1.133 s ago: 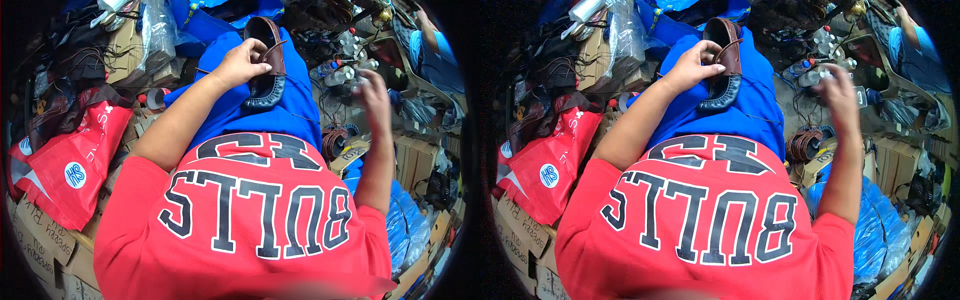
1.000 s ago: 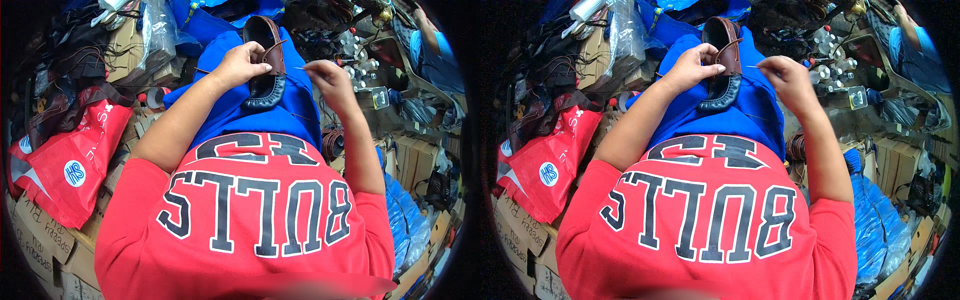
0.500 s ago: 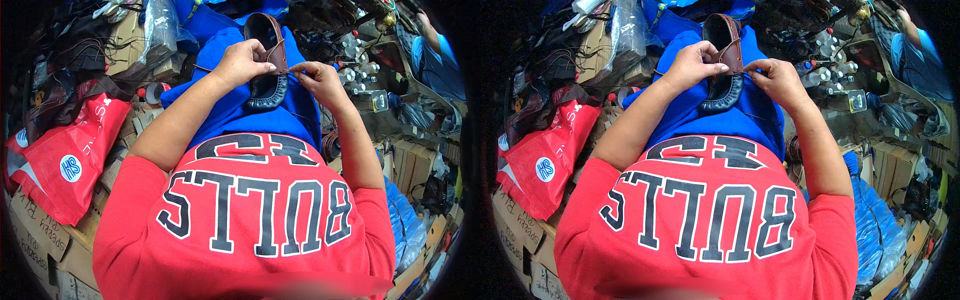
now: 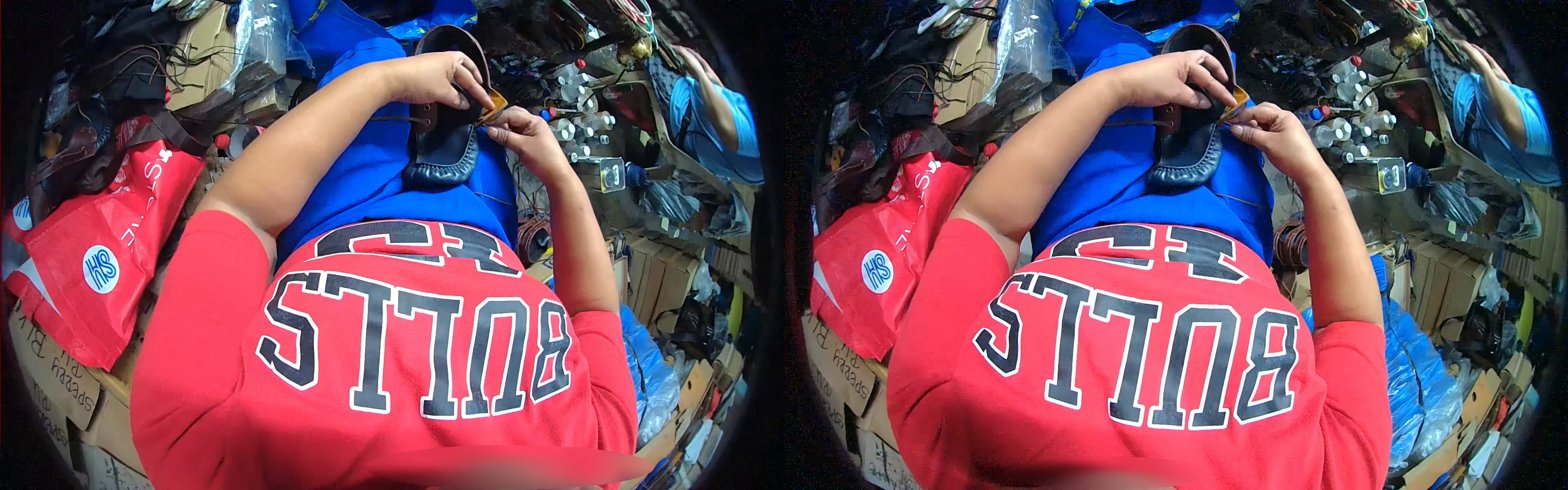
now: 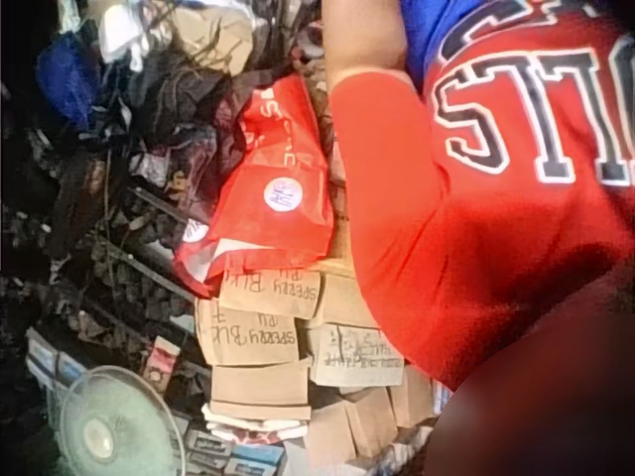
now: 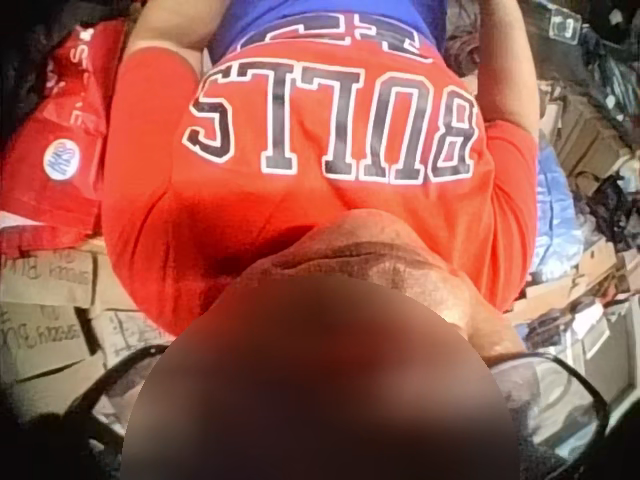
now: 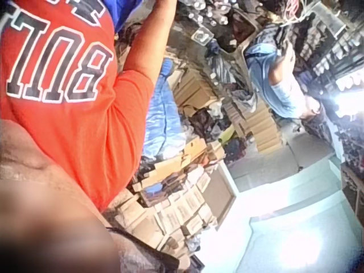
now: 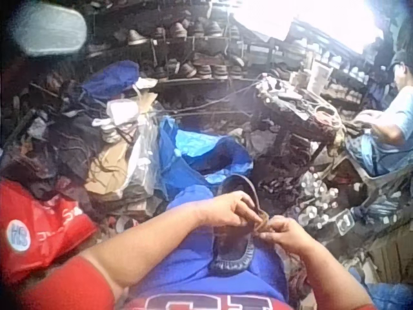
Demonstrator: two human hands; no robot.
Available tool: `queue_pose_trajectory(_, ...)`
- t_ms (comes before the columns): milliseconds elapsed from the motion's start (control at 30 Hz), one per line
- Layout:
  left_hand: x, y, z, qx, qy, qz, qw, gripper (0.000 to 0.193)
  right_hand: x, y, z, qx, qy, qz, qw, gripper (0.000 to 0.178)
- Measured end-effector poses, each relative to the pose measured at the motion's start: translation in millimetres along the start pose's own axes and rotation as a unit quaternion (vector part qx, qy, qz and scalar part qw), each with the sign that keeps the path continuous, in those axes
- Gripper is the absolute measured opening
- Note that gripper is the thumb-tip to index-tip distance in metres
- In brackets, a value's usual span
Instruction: The recorder is sewing a leather component onto a shoe by hand using a needle and thread.
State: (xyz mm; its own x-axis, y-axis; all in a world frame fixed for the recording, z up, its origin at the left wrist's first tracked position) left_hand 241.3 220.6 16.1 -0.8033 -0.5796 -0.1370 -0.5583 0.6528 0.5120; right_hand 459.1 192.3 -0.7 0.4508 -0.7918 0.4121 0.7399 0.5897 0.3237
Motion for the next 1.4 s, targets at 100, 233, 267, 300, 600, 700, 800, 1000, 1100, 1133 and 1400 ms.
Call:
queue_pose_trajectory(100, -10, 0, 13, 0.068, 0.022, 0.015, 0.997, 0.036, -2, -4, 3, -0.009, -0.031, -0.002, 0.999, 0.020)
queue_pose_trajectory(233, -13, -1, 16, 0.097, 0.044, 0.016, 0.994, 0.036, -4, -6, 3, -0.052, -0.064, -0.020, 0.996, 0.014)
queue_pose_trajectory(267, -13, 0, 15, 0.099, 0.043, 0.014, 0.994, 0.036, -5, -2, -3, -0.053, -0.052, -0.016, 0.997, 0.013)
queue_pose_trajectory(300, -14, 1, 15, 0.106, 0.037, 0.018, 0.993, 0.037, -6, 3, -7, -0.054, -0.040, -0.012, 0.998, 0.013)
queue_pose_trajectory(600, -10, 0, 19, 0.108, 0.023, 0.010, 0.994, 0.040, -17, 9, -9, -0.127, -0.077, 0.074, 0.986, 0.024)
queue_pose_trajectory(700, -10, 1, 16, 0.106, 0.025, 0.008, 0.994, 0.041, -18, 10, -11, -0.140, -0.091, 0.080, 0.983, 0.023)
queue_pose_trajectory(800, -7, 2, 12, 0.089, 0.042, -0.006, 0.995, 0.040, -16, 4, -4, -0.120, -0.068, 0.065, 0.988, 0.017)
queue_pose_trajectory(1000, 3, -5, 17, 0.112, 0.050, -0.018, 0.992, 0.039, -6, -10, -2, -0.047, -0.029, -0.002, 0.998, 0.014)
queue_pose_trajectory(1100, 7, -6, 15, 0.133, 0.051, -0.027, 0.990, 0.040, -5, -6, -9, 0.006, 0.017, -0.018, 1.000, 0.013)
queue_pose_trajectory(1133, 6, -7, 16, 0.134, 0.053, -0.020, 0.989, 0.040, -4, -6, -9, -0.035, 0.012, 0.000, 0.999, 0.012)
queue_pose_trajectory(1400, 3, -8, 14, 0.088, 0.064, -0.025, 0.994, 0.039, -3, -14, -8, -0.110, -0.041, -0.008, 0.993, 0.010)
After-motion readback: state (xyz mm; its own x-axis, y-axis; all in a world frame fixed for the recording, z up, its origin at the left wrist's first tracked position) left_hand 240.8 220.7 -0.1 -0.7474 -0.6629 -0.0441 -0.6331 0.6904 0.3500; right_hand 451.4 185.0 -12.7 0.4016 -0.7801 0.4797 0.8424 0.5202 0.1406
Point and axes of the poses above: each hand's wrist, its own x-axis away from the middle knuckle, its own y-axis out of the back of the hand, z = x × y, the point moved 2 cm from there along -x, towards the middle knuckle, and after that the axes turned 9 degrees about -y, right-handed, at the moved point
